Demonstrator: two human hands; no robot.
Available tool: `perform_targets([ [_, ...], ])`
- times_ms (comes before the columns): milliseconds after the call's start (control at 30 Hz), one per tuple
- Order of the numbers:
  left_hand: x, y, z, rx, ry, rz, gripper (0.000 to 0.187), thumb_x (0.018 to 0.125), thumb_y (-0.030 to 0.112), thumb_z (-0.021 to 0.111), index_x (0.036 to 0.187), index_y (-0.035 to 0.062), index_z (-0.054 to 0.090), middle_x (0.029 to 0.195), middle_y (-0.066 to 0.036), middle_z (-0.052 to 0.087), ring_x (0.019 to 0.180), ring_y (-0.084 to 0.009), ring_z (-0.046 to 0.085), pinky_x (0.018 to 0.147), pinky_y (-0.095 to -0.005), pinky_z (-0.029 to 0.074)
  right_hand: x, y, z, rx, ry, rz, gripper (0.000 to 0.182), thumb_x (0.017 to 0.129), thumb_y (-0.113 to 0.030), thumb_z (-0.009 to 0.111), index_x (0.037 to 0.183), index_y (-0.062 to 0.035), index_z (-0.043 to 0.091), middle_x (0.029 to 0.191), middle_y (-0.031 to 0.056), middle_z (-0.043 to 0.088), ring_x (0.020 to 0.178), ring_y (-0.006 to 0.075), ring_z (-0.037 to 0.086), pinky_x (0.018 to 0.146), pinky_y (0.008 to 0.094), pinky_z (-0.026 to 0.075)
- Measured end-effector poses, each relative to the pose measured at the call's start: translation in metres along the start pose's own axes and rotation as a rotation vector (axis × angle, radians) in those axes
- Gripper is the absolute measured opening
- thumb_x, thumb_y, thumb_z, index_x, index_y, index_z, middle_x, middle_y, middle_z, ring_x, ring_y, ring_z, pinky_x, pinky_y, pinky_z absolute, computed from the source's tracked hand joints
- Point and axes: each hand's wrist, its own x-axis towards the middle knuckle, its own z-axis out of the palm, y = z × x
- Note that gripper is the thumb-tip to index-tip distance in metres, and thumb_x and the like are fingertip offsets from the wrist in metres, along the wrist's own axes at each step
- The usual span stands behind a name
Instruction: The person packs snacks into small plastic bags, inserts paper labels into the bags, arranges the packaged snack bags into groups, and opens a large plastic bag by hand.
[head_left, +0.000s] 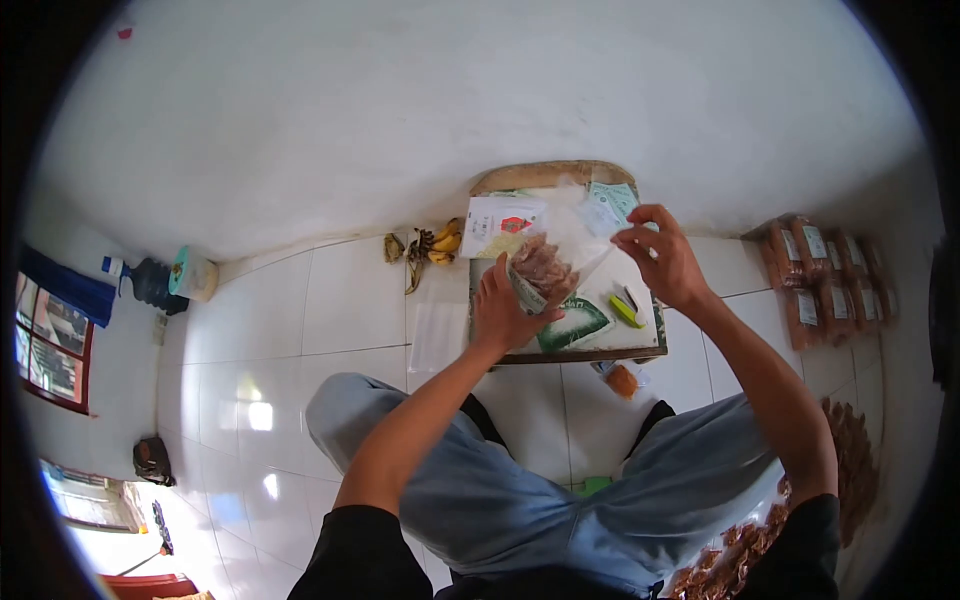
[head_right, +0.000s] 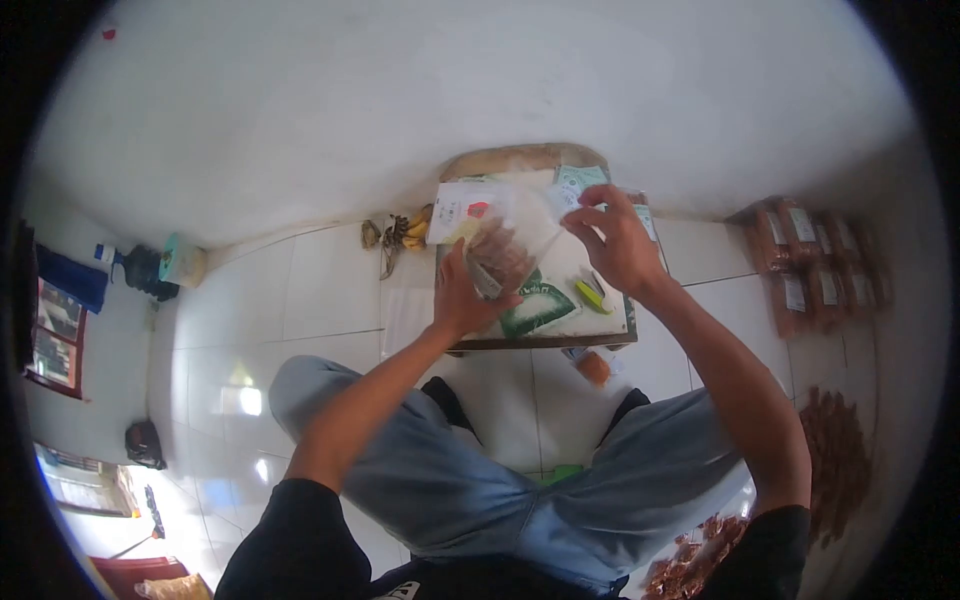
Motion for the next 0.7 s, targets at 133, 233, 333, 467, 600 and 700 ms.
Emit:
perform_targets([
  [133, -0.012, 0.025, -0.010, -0.134, 0.091, -0.187, 0.135, 0.052, 0.065, 0.086, 0.145, -0.0042, 0.018, 0.130, -0.024, 0.038, 0.123, -0.0419, 0.040, 0.106, -0.0481, 0.034, 0.033, -0.028, -0.010, 0.290, -0.152, 0.070, 0.011, 0.094, -0.002, 0.058, 0.099, -0.0029, 0.068, 0.109, 0.0103, 0.061, 0.092, 0.0236, 0.065, 0.072, 0.0327, 0.057],
  [233, -0.016, 0.027, -0.030, -0.090, -0.244, -0.189, 0.128, 0.054, 0.062, 0.087, 0.142, -0.0074, 0.024, 0.129, -0.025, 0.039, 0.125, -0.0410, 0.038, 0.108, -0.0459, 0.033, 0.037, -0.038, -0.012, 0.603, -0.312, 0.321, 0.013, 0.097, -0.002, 0.054, 0.108, -0.0043, 0.061, 0.110, 0.0069, 0.062, 0.096, 0.0181, 0.064, 0.077, 0.0310, 0.057],
  [333, -0.012, -0.017, -0.022, -0.107, -0.402, -0.052, 0.123, 0.057, 0.059, 0.086, 0.142, -0.0061, 0.027, 0.128, -0.025, 0.041, 0.126, -0.0409, 0.038, 0.108, -0.0452, 0.034, 0.042, -0.035, -0.016, 0.686, -0.409, 0.271, 0.016, 0.096, 0.002, 0.052, 0.107, -0.0042, 0.062, 0.108, 0.0072, 0.063, 0.097, 0.0187, 0.064, 0.080, 0.0320, 0.055],
  [467, 0.002, -0.003, -0.065, -0.189, -0.584, 0.017, 0.106, 0.061, 0.047, 0.087, 0.141, -0.0015, 0.036, 0.131, -0.023, 0.044, 0.129, -0.0389, 0.041, 0.109, -0.0429, 0.037, 0.039, -0.035, -0.027, 0.561, -0.485, 0.120, 0.017, 0.095, 0.005, 0.051, 0.105, -0.0040, 0.062, 0.117, 0.0075, 0.063, 0.099, 0.0168, 0.063, 0.081, 0.0323, 0.055],
  [600, -0.006, 0.013, -0.066, -0.456, -0.493, 0.102, 0.074, 0.069, 0.023, 0.086, 0.132, 0.0067, 0.051, 0.135, -0.016, 0.050, 0.129, -0.0328, 0.046, 0.108, -0.0397, 0.037, 0.035, -0.038, -0.034, 0.504, -0.452, 0.070, 0.012, 0.094, -0.001, 0.057, 0.104, -0.0019, 0.063, 0.108, 0.0088, 0.067, 0.096, 0.0171, 0.065, 0.080, 0.0309, 0.053],
  [700, -0.013, 0.016, -0.055, -0.499, -0.482, 0.044, 0.069, 0.074, 0.022, 0.082, 0.133, 0.0065, 0.051, 0.138, -0.015, 0.050, 0.129, -0.0312, 0.046, 0.108, -0.0387, 0.037, 0.036, -0.037, -0.035, 0.495, -0.421, 0.079, 0.014, 0.092, -0.007, 0.063, 0.105, -0.0021, 0.064, 0.104, 0.0087, 0.068, 0.093, 0.0174, 0.065, 0.078, 0.0298, 0.052],
])
